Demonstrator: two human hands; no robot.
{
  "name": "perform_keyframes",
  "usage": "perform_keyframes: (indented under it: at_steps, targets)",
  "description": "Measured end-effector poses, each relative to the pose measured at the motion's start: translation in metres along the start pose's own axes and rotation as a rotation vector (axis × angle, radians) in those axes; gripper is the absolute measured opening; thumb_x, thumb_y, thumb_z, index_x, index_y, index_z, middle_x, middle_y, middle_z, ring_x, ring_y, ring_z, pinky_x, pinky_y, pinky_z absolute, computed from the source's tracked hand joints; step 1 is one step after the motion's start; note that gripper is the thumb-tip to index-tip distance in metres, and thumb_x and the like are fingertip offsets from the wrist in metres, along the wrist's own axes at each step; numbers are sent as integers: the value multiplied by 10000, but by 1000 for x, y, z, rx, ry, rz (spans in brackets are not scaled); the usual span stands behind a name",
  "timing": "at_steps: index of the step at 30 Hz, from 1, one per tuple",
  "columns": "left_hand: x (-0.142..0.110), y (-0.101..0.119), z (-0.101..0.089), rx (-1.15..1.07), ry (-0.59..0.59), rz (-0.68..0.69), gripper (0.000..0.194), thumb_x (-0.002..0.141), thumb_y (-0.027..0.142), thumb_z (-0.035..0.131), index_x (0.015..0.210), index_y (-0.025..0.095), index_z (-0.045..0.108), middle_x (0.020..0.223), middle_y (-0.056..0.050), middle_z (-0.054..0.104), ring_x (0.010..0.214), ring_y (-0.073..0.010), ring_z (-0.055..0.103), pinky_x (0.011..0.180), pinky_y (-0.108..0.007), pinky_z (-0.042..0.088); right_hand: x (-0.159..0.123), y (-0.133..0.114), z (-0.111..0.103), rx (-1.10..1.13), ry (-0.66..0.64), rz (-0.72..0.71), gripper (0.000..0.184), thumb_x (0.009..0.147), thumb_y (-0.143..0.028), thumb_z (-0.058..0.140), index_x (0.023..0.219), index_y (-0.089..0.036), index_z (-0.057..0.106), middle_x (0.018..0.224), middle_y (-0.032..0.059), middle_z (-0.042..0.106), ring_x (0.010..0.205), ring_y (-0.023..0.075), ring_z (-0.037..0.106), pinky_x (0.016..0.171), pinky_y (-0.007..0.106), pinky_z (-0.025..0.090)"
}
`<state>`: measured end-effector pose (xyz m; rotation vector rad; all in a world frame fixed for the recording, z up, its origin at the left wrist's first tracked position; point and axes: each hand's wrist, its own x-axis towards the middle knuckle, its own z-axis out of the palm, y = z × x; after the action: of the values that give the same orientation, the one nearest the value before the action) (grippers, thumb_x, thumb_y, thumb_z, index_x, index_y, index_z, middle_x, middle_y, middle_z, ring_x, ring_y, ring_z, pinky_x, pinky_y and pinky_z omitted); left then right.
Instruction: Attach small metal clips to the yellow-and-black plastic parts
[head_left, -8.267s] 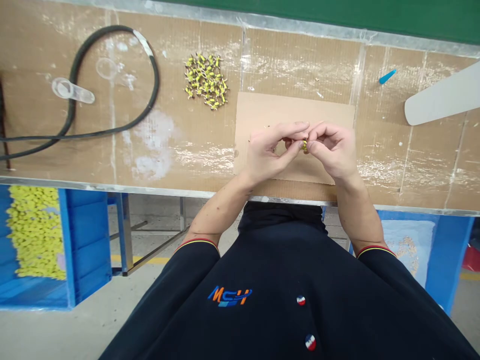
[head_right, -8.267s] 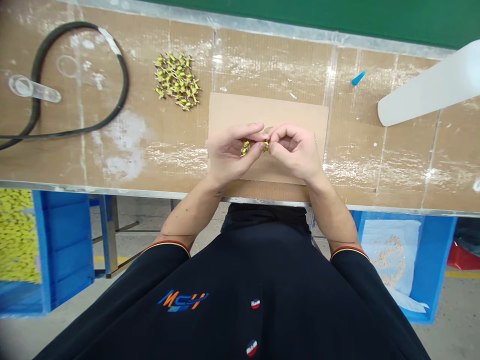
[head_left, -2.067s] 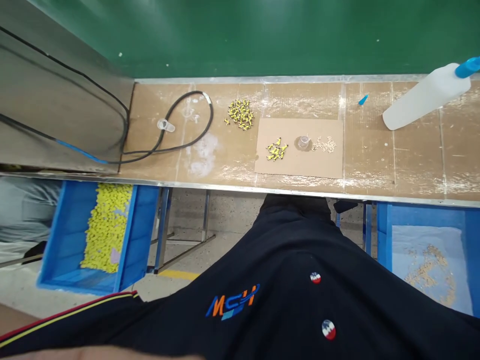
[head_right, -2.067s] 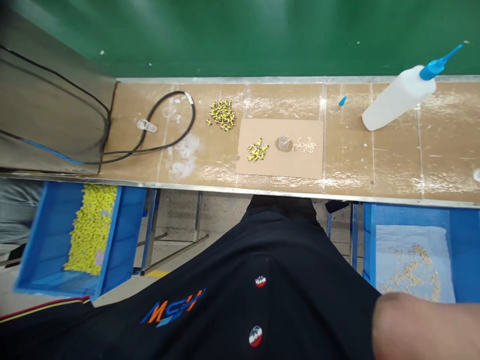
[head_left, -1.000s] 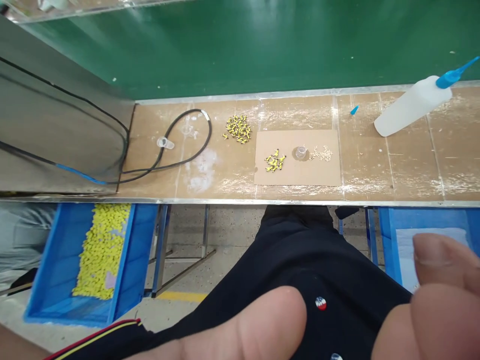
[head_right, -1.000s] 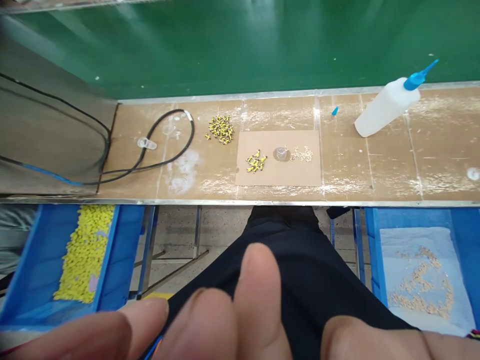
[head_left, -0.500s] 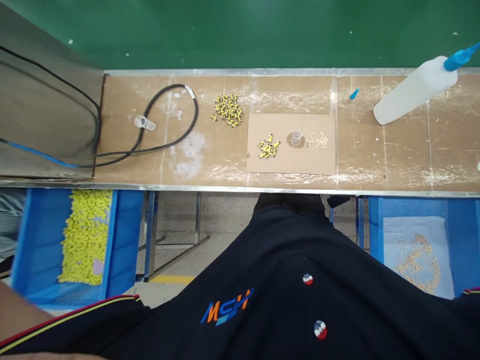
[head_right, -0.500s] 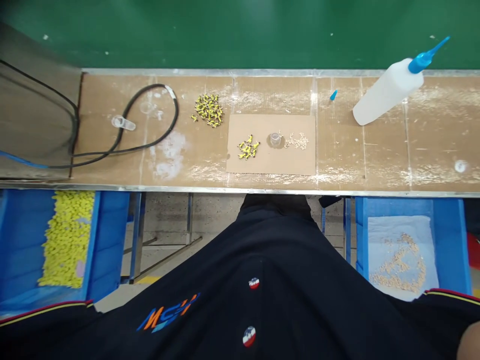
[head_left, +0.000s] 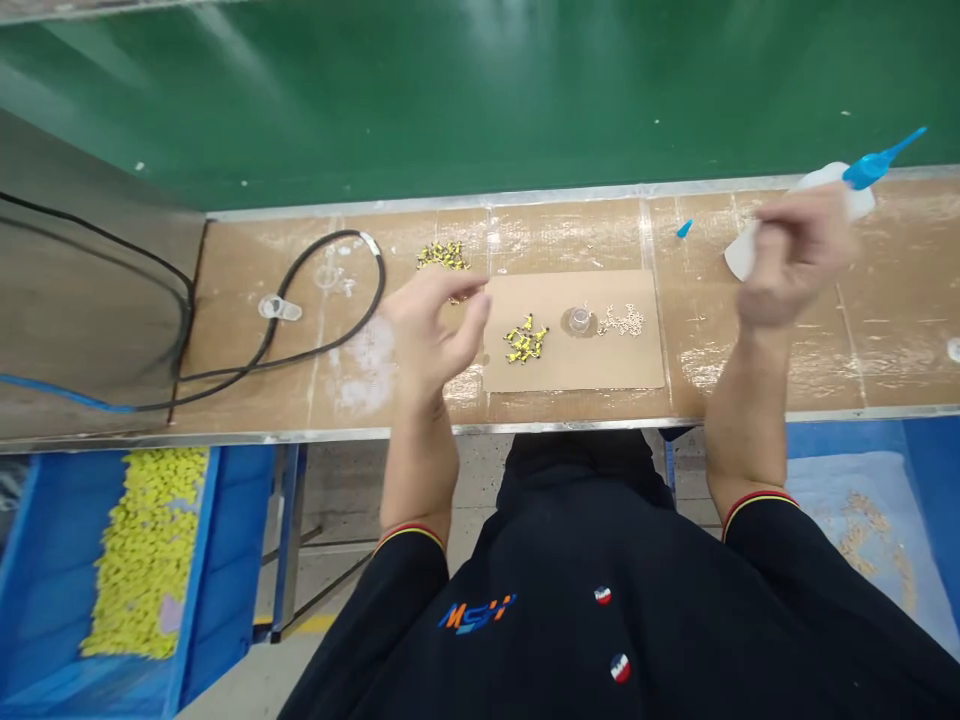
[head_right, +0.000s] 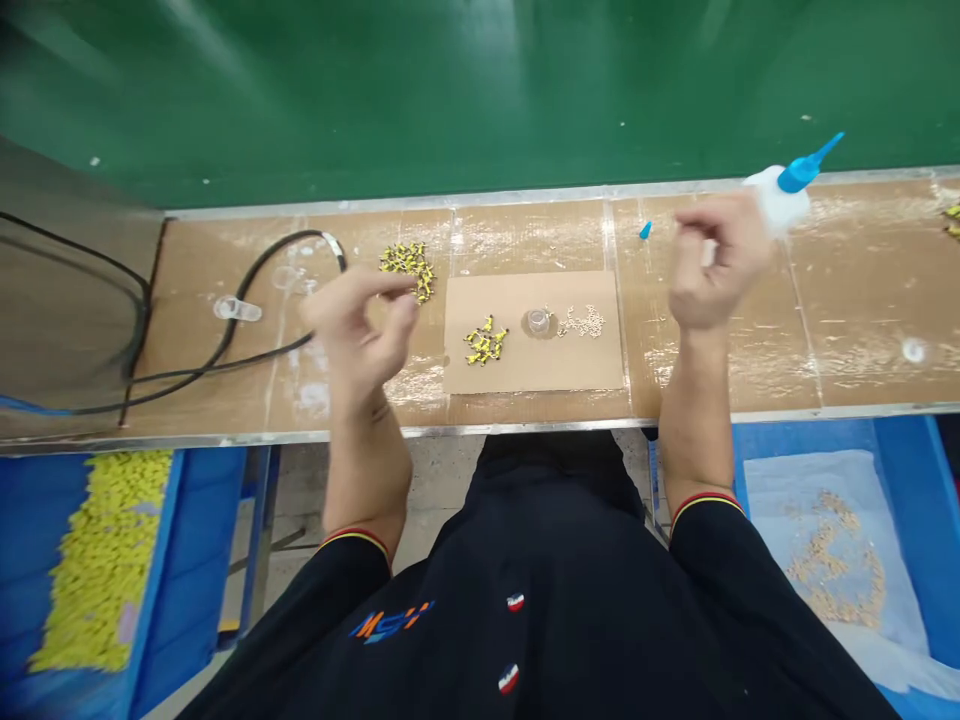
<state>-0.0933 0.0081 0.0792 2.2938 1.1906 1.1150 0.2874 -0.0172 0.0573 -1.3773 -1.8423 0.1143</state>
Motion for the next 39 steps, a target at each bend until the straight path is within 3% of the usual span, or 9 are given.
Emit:
perform_keyframes:
  at_steps: [2,3,6,10,15,25,30,35,39]
  targets:
    - [22,-20,22,-9,-162,-13,209,932,383,597,962,226,732,872,-34,763,802,-164,675,791,-348,562,2,10,24,13,96,15,245,1050,-350,490,975,-254,702,929,78,713,879,200,642,845,430,566]
    - [30,-29,31,-32,-235,-37,205,902,372,604,958,225,736,877,-35,770,815,-167,684,798,-343,564,1,12,35,24,62,22,210,1017,-316,527,915,-268,705,864,59,705,793,186,624,771,405,551]
    - [37,-48,46,-72,-355,-85,235,859,395,615,931,212,744,892,-49,766,860,-184,693,851,-354,565,-10,10,52,58,-220,65,137,939,-259,608,931,-268,744,869,32,712,681,161,596,657,364,517]
    - [22,-54,38,-95,-545,-118,285,850,417,628,953,187,762,968,-72,758,917,-211,697,940,-380,562,-20,8,49,71,-411,129,155,919,-247,641,983,-267,781,942,46,728,703,175,619,676,373,522]
    - [13,-59,33,-19,-764,-129,372,905,428,583,1126,197,776,1087,-100,719,1025,-255,661,1037,-451,516,-21,11,59,55,-466,105,197,960,-290,626,1012,-267,814,1020,76,720,898,243,667,788,414,527]
    - [13,-67,49,13,-800,-125,250,878,324,627,1028,216,795,1031,-83,717,982,-246,649,995,-440,512,-21,2,76,-153,-558,66,180,945,-257,602,889,-231,771,975,105,715,995,311,637,822,455,492]
    - [14,-64,52,-32,-750,-133,261,817,270,611,993,170,775,1005,-81,732,929,-222,675,936,-393,546,-20,7,74,-116,-475,38,136,937,-224,563,887,-228,690,967,111,720,954,306,648,853,478,518]
    - [13,-61,54,-37,-687,-134,376,800,273,620,1138,171,748,1018,-87,735,932,-226,678,922,-387,557,-12,3,56,167,-139,108,62,940,-270,641,895,-263,682,846,30,719,763,217,667,725,413,542]
    - [14,-58,60,-11,-697,-139,272,843,298,600,1024,179,765,1014,-78,731,918,-225,680,915,-388,554,9,-19,48,348,37,71,68,912,-341,744,864,-297,728,793,4,741,734,225,692,669,438,567]
